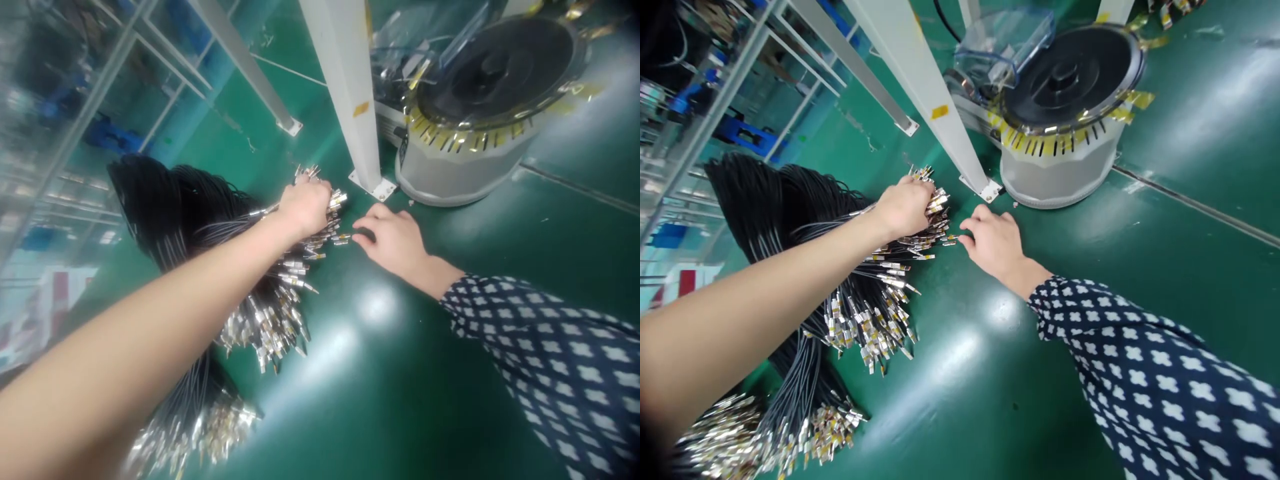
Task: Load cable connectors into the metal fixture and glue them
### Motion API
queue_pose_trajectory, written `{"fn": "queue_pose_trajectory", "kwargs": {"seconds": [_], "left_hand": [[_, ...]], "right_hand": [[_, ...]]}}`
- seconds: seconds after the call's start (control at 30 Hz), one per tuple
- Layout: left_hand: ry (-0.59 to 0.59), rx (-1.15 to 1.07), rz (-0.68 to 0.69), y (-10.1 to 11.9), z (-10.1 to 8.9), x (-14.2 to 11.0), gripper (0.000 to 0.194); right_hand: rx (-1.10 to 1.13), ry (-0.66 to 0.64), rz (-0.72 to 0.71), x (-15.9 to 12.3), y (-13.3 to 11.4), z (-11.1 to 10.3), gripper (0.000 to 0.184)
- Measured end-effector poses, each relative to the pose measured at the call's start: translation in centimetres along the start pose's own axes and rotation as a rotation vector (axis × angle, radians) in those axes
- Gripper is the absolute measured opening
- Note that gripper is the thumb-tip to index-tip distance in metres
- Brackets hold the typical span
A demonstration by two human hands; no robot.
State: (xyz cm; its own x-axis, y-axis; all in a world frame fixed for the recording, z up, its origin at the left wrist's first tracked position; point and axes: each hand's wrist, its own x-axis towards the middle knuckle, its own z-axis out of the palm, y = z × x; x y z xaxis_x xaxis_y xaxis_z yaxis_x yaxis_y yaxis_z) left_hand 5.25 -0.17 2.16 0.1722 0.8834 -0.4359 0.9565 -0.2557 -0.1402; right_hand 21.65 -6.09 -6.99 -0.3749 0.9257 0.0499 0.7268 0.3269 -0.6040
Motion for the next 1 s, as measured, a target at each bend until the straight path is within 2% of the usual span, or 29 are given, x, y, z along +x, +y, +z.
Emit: {"fn": "queue_pose_trajectory", "kwargs": {"seconds": [0.1,0.2,0.27,0.3,0.37,0.4,0.47,0.5,0.53,0.6,0.67,0.73,0.8,1.0], "left_hand": [[-0.043,-0.015,-0.007,0.1,-0.6,0.3,0.049],[-0.101,-0.013,0.018,0.6,-1.9,-0.6,0.072],[-0.028,-0.029,0.083,1.7,-2.6,-2.7,0.08],[0.045,-0.063,0.133,2.4,-2.7,-4.2,0.075],[0.208,-0.203,0.254,3.9,-1.8,-7.7,0.051],[0.204,-0.289,0.333,4.5,-0.9,-9.5,0.037],[0.062,-0.424,0.407,5.2,1.9,-12.0,0.024],[0.011,-0.458,0.368,5.2,3.5,-12.5,0.024],[0.018,-0.492,0.314,5.0,5.1,-12.5,0.028],[0.162,-0.542,0.178,4.2,7.8,-11.2,0.041],[0.293,-0.576,0.07,3.4,9.3,-8.9,0.053],[0.336,-0.596,0.008,2.8,9.9,-6.8,0.055],[0.331,-0.607,-0.017,2.4,10.0,-5.5,0.048],[0.365,-0.67,0.014,1.7,10.5,-5.2,0.019]], "right_hand": [[-0.008,-0.018,0.015,0.4,-1.2,0.8,0.01],[-0.01,-0.025,0.044,0.6,-1.6,1.1,0.011],[-0.006,-0.031,0.068,0.7,-1.7,1.1,0.011],[-0.002,-0.037,0.079,0.7,-1.8,1.1,0.012],[0.017,-0.055,0.095,0.6,-2.0,0.9,0.013],[0.032,-0.063,0.101,0.5,-2.1,0.9,0.013],[0.068,-0.07,0.11,0.4,-2.3,0.8,0.012],[0.088,-0.069,0.116,0.4,-2.4,0.8,0.011],[0.108,-0.067,0.12,0.4,-2.4,0.8,0.011],[0.144,-0.066,0.129,0.4,-2.5,0.7,0.011],[0.174,-0.069,0.138,0.4,-2.5,0.6,0.014],[0.238,-0.061,0.152,0.3,-2.4,0.6,0.023],[0.332,-0.049,0.157,0.2,-2.3,0.5,0.034],[0.473,-0.06,0.179,0.1,-2.1,0.3,0.035]]}}
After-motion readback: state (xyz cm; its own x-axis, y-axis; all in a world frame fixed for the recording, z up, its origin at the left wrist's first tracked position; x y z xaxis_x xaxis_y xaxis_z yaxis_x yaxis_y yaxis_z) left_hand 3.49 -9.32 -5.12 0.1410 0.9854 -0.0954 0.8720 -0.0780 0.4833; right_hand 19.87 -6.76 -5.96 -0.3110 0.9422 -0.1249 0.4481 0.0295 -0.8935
